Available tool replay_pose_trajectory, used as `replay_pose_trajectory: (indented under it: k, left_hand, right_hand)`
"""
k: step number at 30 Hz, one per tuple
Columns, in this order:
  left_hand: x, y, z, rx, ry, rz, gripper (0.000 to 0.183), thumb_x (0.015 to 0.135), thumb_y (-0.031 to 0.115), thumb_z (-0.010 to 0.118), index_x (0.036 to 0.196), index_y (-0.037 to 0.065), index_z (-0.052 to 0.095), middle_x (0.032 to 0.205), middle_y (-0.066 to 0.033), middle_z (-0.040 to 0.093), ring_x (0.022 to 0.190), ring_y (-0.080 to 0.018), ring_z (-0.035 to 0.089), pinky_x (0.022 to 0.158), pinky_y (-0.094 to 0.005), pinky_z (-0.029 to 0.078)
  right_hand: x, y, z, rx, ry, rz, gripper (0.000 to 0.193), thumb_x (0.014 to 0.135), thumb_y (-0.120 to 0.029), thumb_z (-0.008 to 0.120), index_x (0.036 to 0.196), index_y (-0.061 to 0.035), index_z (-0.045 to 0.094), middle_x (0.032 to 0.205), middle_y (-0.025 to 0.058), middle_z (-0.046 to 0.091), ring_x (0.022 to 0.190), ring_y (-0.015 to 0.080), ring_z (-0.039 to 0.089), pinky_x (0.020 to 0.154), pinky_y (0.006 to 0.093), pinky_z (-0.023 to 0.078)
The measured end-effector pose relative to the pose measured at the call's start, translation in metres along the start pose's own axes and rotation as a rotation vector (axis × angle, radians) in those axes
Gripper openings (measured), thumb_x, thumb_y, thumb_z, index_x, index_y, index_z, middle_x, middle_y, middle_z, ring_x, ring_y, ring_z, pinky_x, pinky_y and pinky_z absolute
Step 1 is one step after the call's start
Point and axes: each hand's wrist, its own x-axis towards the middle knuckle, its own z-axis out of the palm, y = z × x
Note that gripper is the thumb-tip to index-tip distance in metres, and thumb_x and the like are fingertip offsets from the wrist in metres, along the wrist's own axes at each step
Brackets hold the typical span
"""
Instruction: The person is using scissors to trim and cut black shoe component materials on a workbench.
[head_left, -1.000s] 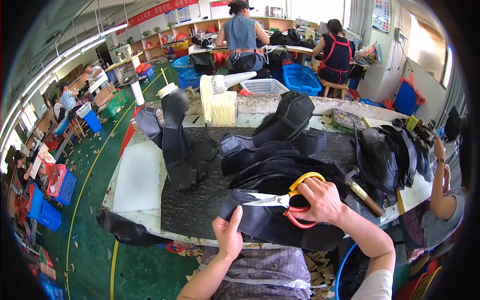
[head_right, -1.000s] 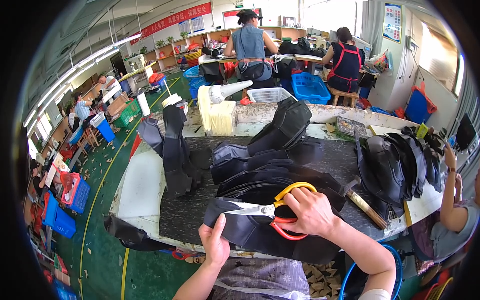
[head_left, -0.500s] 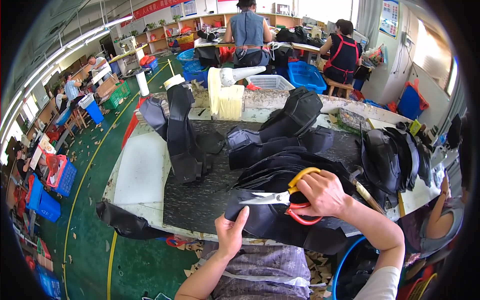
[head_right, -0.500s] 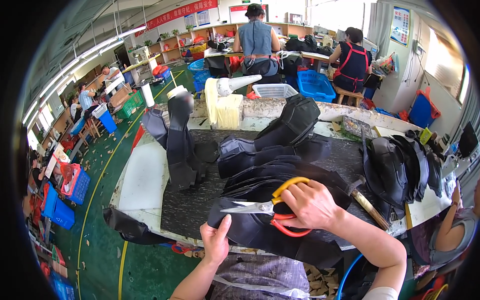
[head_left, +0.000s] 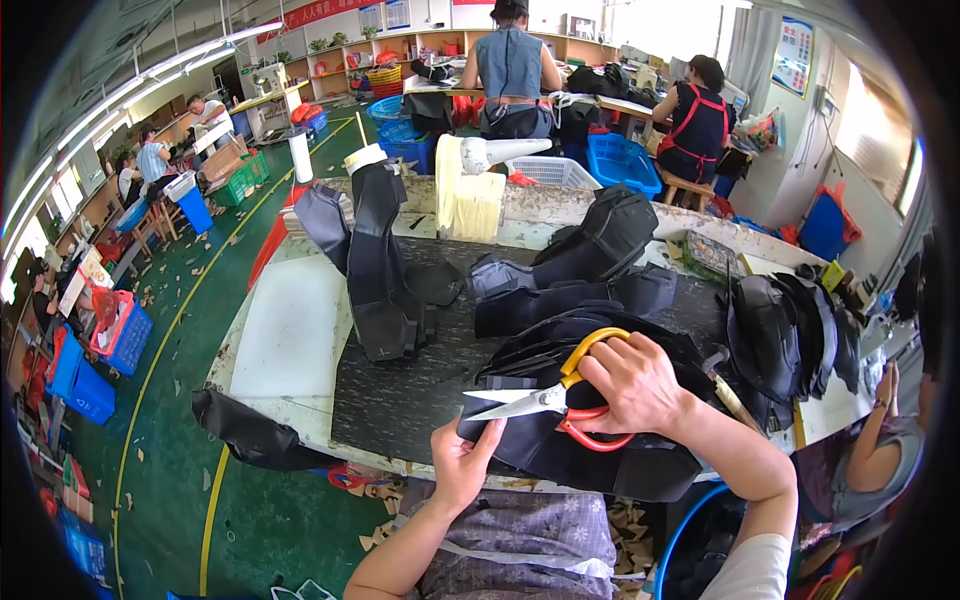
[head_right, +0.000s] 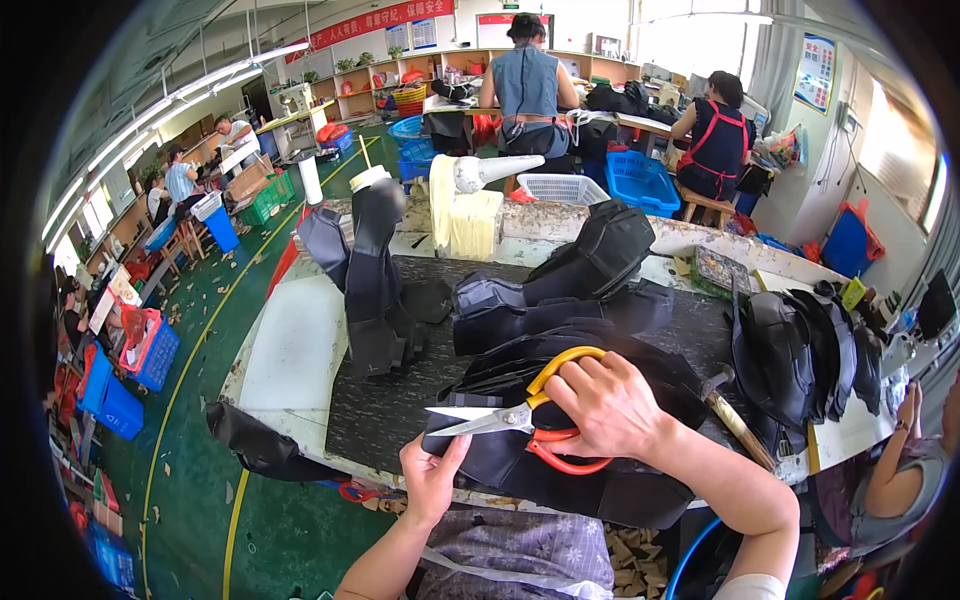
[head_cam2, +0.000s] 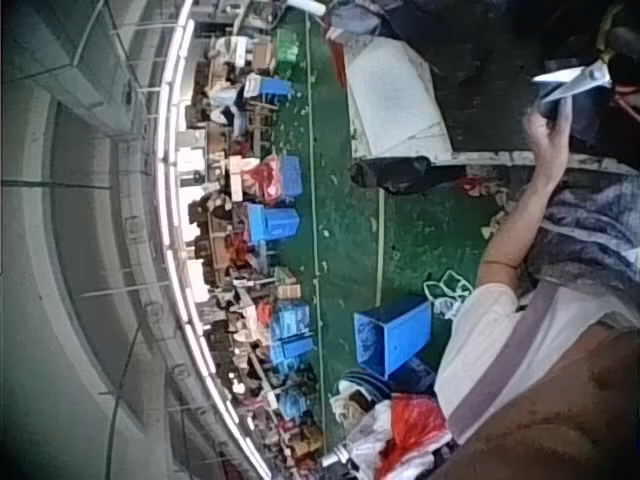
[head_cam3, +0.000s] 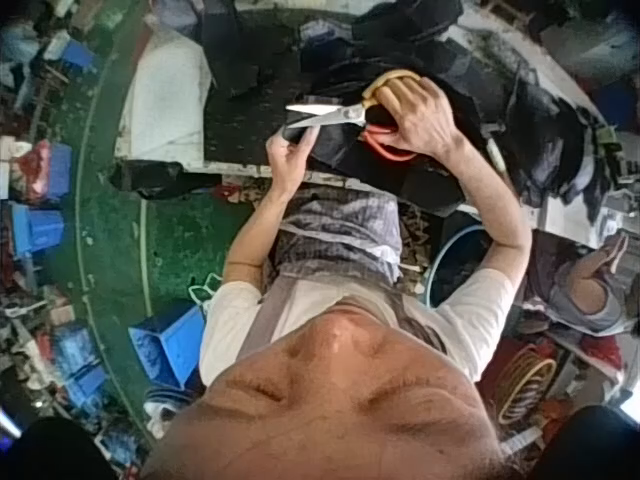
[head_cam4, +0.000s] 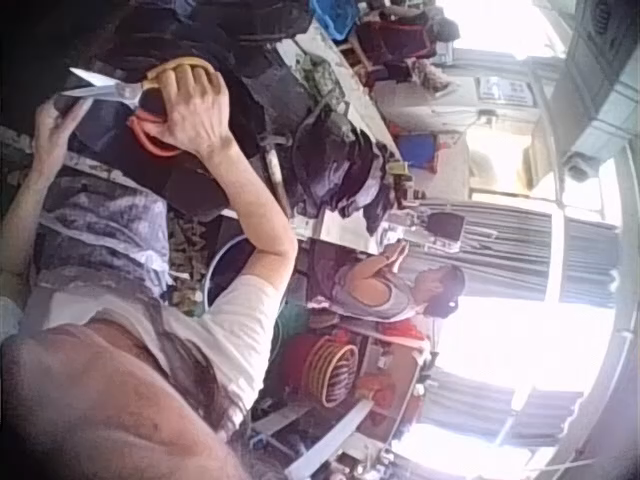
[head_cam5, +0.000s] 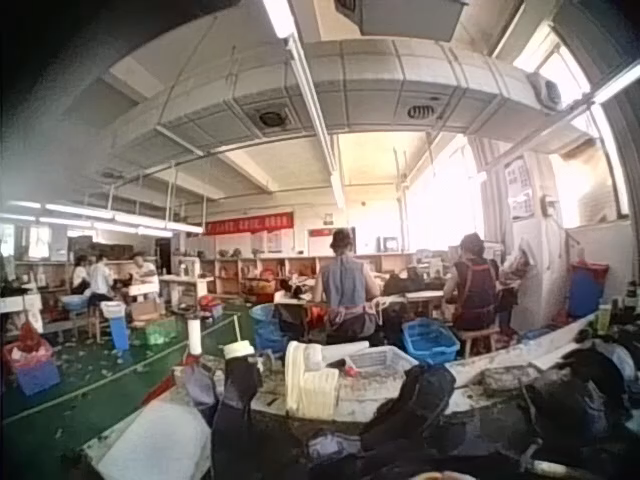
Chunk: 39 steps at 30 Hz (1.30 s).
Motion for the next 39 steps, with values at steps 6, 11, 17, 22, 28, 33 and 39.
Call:
replay_pose_trajectory:
  k: [6,11,17,22,28,33,39]
  left_hand:
    - [-0.007,-0.004,-0.003,-0.029,-0.037,0.036,0.01,0.09,0.003,0.062,0.095,-0.005,0.064,0.074,0.0038,0.058,0.064,0.0001,0.044,0.054,-0.0173,0.034]
    - [-0.003,0.009,0.004,0.037,-0.01,0.096,0.035,0.09,-0.001,0.06,0.123,-0.006,0.053,0.107,-0.0052,0.063,0.079,-0.0039,0.054,0.07,-0.0188,0.045]
    - [-0.003,0.004,0.011,-0.066,-0.005,0.119,0.054,0.089,-0.002,0.059,0.138,-0.006,0.036,0.138,-0.0118,0.048,0.099,-0.0088,0.057,0.084,-0.0224,0.047]
    - [-0.007,-0.004,-0.004,-0.053,-0.128,-0.042,0.028,0.089,0.0,0.062,0.115,-0.006,0.056,0.104,-0.0043,0.063,0.084,-0.0041,0.056,0.073,-0.0183,0.045]
    - [-0.018,-0.025,-0.001,-0.147,0.087,-0.016,0.013,0.088,0.002,0.064,0.1,-0.002,0.062,0.097,-0.0015,0.06,0.079,-0.0037,0.053,0.068,-0.0166,0.041]
    - [-0.011,-0.013,0.01,-0.013,0.163,0.299,0.016,0.084,0.0,0.063,0.099,-0.003,0.06,0.107,-0.0117,0.059,0.102,-0.018,0.055,0.093,-0.0305,0.04]
    - [0.001,-0.01,0.025,0.019,-0.108,0.112,0.016,0.087,0.002,0.061,0.103,-0.002,0.061,0.112,-0.0112,0.06,0.102,-0.0173,0.056,0.091,-0.0281,0.041]
  right_hand:
    - [-0.01,0.008,-0.01,-0.014,-0.014,0.019,0.046,0.067,-0.049,0.072,0.08,-0.009,0.053,0.07,0.0027,0.048,0.062,0.0191,0.053,0.058,0.0314,0.039]
    - [-0.007,0.009,-0.023,-0.045,-0.013,-0.026,0.041,0.064,-0.042,0.073,0.079,-0.0099,0.054,0.068,0.0014,0.049,0.062,0.0179,0.054,0.056,0.0308,0.04]
    - [0.001,0.007,-0.028,-0.02,-0.062,-0.009,0.041,0.065,-0.043,0.074,0.08,-0.0097,0.054,0.068,0.0018,0.051,0.062,0.018,0.056,0.056,0.0308,0.041]
    - [-0.003,0.002,-0.01,0.301,0.032,0.168,0.046,0.07,-0.043,0.077,0.079,-0.004,0.055,0.074,0.0085,0.062,0.06,0.0258,0.062,0.054,0.0344,0.049]
    - [-0.007,0.009,0.031,0.329,-0.055,0.474,0.046,0.073,-0.034,0.077,0.099,-0.0037,0.055,0.084,0.0137,0.065,0.075,0.0311,0.064,0.065,0.0385,0.051]
    - [-0.009,0.014,0.03,0.511,-0.077,0.703,0.036,0.077,-0.03,0.075,0.095,-0.0059,0.056,0.074,0.0158,0.063,0.07,0.0343,0.064,0.06,0.0407,0.049]
    - [-0.017,-0.003,0.043,0.813,-0.167,0.691,0.048,0.069,-0.036,0.081,0.096,-0.0044,0.057,0.073,0.0149,0.063,0.068,0.0331,0.064,0.061,0.0394,0.049]
